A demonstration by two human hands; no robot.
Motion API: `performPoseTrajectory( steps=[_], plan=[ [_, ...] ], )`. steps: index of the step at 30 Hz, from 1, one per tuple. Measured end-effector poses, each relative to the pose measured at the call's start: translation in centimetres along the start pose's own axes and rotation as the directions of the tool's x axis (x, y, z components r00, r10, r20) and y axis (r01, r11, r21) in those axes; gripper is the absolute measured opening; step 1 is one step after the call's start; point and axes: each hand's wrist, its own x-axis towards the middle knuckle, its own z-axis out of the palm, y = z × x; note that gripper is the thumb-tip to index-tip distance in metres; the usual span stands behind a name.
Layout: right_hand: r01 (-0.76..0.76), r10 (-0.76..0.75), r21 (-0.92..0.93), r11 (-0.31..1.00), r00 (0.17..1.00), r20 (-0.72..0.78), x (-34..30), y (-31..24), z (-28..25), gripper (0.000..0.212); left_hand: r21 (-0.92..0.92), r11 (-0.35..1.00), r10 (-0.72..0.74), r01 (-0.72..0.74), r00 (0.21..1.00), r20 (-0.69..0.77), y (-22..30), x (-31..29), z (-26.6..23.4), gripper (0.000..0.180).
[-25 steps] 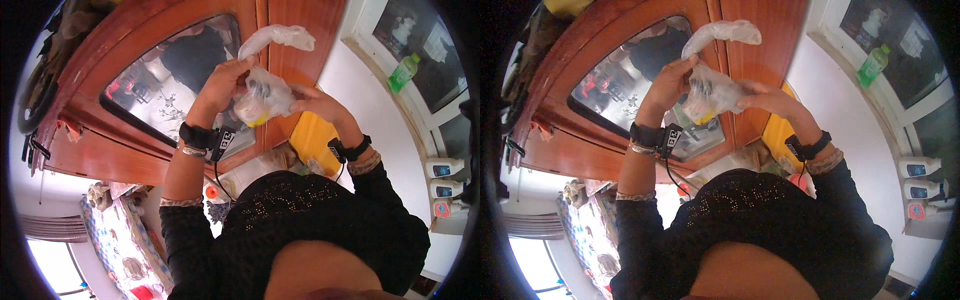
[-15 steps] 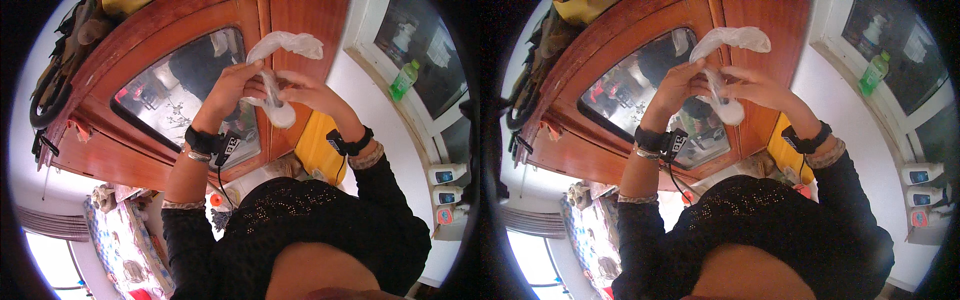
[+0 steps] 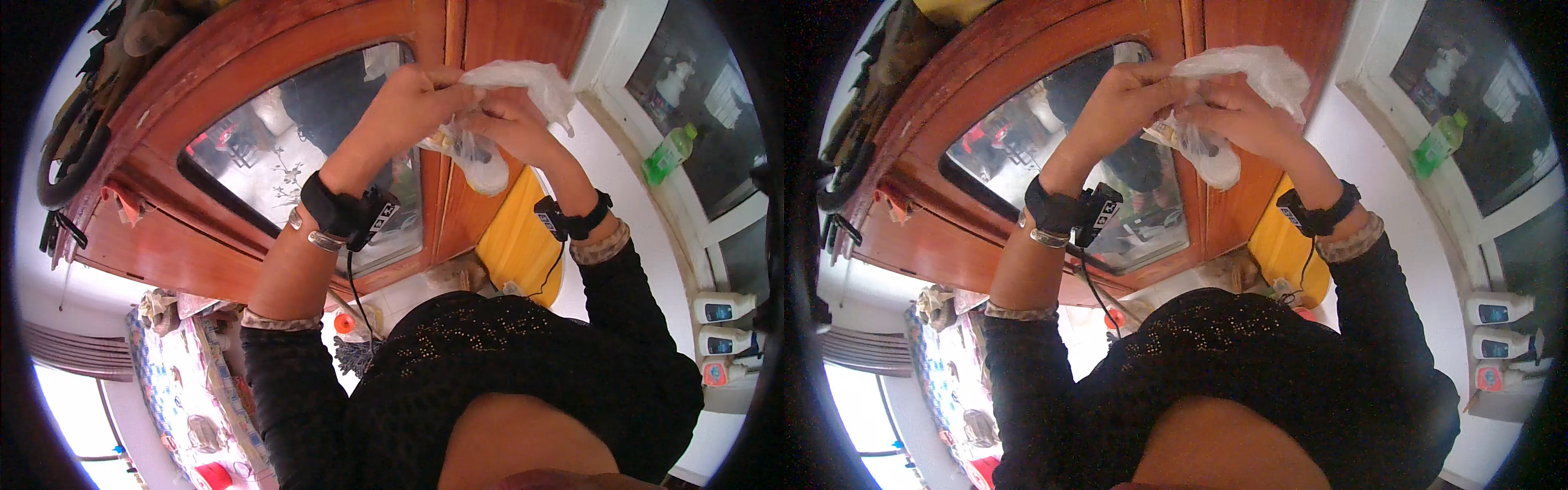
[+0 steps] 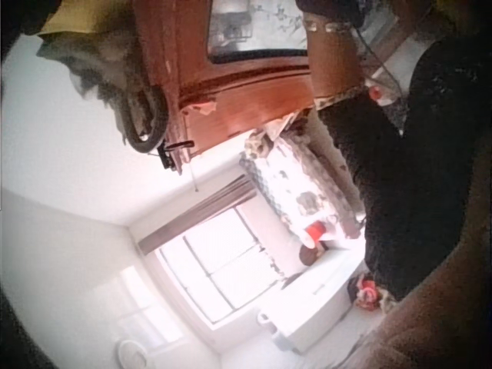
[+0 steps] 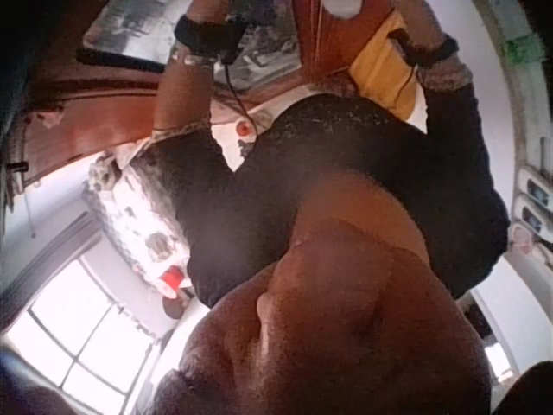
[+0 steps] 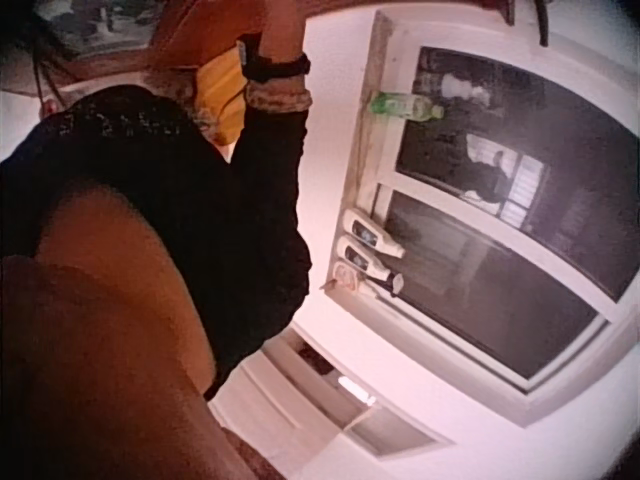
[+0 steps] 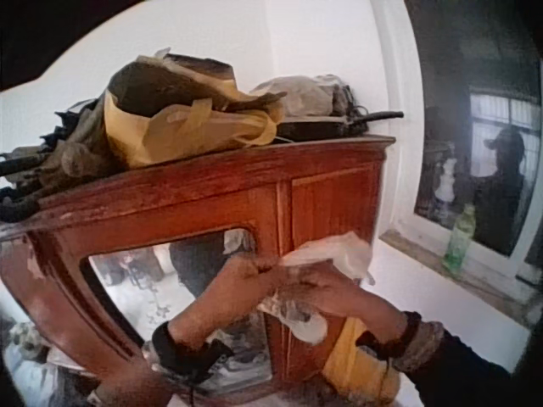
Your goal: The person organizes items on top of a wooden cabinet, moving a black plastic bag, a box, and a yellow paper bag. They then pick up a small bottle with a yellow cap, open it, and place it back on the cabinet.
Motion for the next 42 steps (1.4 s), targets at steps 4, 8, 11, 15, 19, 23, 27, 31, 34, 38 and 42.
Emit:
performPoseTrajectory(
  steps=[4,8,11,15,19,23,27,31,34,38,42],
  plan=[
    [0.033,-0.036,0.204,0.979,0.999,0.012,0.2,0.0,-0.7,0.034,-0.129,0.99,0.045,-0.052,0.997,-0.058,-0.8,-0.3,-1.1,0.03],
    [0.091,-0.091,0.513,0.854,0.996,-0.024,-1.2,-0.2,-1.1,0.033,-0.258,0.966,-0.092,0.022,0.961,-0.26,-3.8,-3.4,-1.8,0.042],
    [0.024,-0.064,0.572,0.82,0.997,0.05,-1.6,-0.7,-1.3,0.033,-0.509,0.844,-0.255,0.169,0.961,-0.104,-6.3,-5.5,-1.2,0.047],
    [0.062,-0.109,0.496,0.866,0.992,0.067,-1.9,-1.3,-1.4,0.033,-0.626,0.75,-0.265,0.212,0.964,0.009,-8.1,-6.7,0.9,0.048],
    [0.009,-0.083,0.391,0.921,0.981,0.174,-0.3,-0.9,-2.4,0.033,-0.634,0.761,-0.192,0.134,0.981,-0.024,-7.5,-6.9,1.4,0.042],
    [0.051,-0.084,0.233,0.971,0.987,0.135,1.0,0.7,-3.8,0.032,-0.625,0.78,-0.131,0.012,0.981,-0.145,-6.5,-7.2,1.7,0.043],
    [0.046,-0.159,0.552,0.832,0.974,0.159,1.4,2.0,-4.0,0.034,-0.709,0.704,-0.138,-0.027,0.975,-0.174,-6.8,-7.1,2.0,0.043],
    [0.06,-0.168,0.587,0.807,0.977,0.131,1.2,1.7,-3.6,0.038,-0.632,0.775,-0.166,-0.014,0.96,-0.226,-7.5,-7.4,2.3,0.041],
    [0.006,-0.001,0.111,0.994,0.999,-0.045,0.3,0.2,-3.8,0.034,-0.603,0.791,-0.099,-0.105,0.951,-0.295,-7.5,-7.4,2.8,0.039],
    [0.291,-0.317,-0.436,0.852,0.948,0.014,0.4,-2.8,-4.4,0.03,-0.628,0.778,-0.161,0.021,0.973,-0.168,-7.2,-7.5,3.1,0.044],
    [0.143,-0.149,-0.443,0.885,0.989,0.02,-0.4,-5.3,-6.4,0.033,-0.578,0.815,-0.143,0.042,0.981,-0.129,-7.1,-8.0,3.9,0.049]
  ],
)
